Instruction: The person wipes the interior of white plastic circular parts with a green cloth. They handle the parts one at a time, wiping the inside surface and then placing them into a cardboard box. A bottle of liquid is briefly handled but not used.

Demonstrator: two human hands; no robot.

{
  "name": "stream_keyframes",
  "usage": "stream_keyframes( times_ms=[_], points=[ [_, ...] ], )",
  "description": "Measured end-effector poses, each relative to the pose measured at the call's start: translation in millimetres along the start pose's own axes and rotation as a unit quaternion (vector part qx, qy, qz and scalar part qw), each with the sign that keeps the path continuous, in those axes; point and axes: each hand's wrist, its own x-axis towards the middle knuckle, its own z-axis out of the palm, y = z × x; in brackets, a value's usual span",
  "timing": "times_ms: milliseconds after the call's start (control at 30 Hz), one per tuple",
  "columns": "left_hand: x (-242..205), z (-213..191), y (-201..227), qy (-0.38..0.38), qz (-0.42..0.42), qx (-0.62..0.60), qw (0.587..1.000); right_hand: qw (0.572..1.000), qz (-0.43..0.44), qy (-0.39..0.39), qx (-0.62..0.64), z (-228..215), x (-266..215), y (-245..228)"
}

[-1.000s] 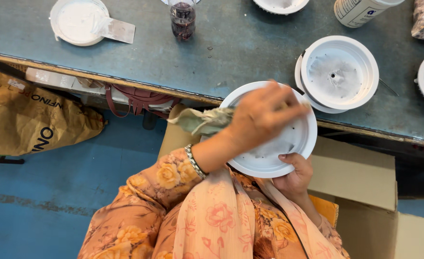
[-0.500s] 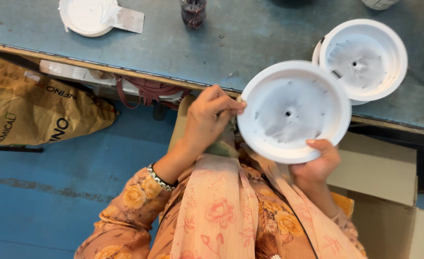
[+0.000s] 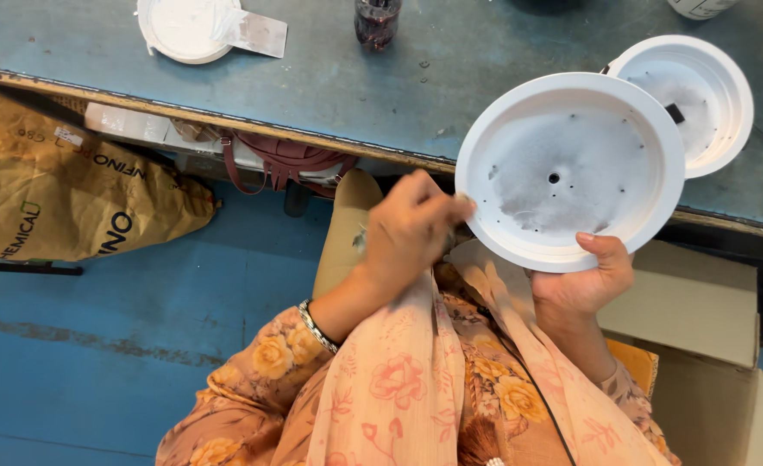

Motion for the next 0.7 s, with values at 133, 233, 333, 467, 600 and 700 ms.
stream_keyframes(
  times_ms=[133, 233, 333, 467, 600, 700],
  points=[
    [-18, 11, 22, -0.026, 0.080, -0.046, 0.995, 0.999, -0.002, 0.031, 0.020, 7, -4, 7],
    [-21, 13, 23, -0.043, 0.111, -0.037, 0.992, 0.999, 0.014, 0.035, 0.022, 8, -7, 10],
    [-5, 4, 6, -0.005, 0.087, 0.039, 0.995, 0.999, 0.026, 0.034, 0.018, 10, -5, 7],
    [11, -15, -34, 0.019, -0.061, -0.001, 0.998, 0.995, 0.087, 0.041, 0.029, 1, -10, -2],
    [11, -2, -62, -0.040, -0.302, -0.322, 0.897, 0.996, 0.087, 0.028, 0.002, -6, -16, -11],
    [-7, 24, -59, -0.080, -0.375, -0.604, 0.699, 0.996, 0.076, 0.008, -0.035, -12, -22, -14]
  ],
)
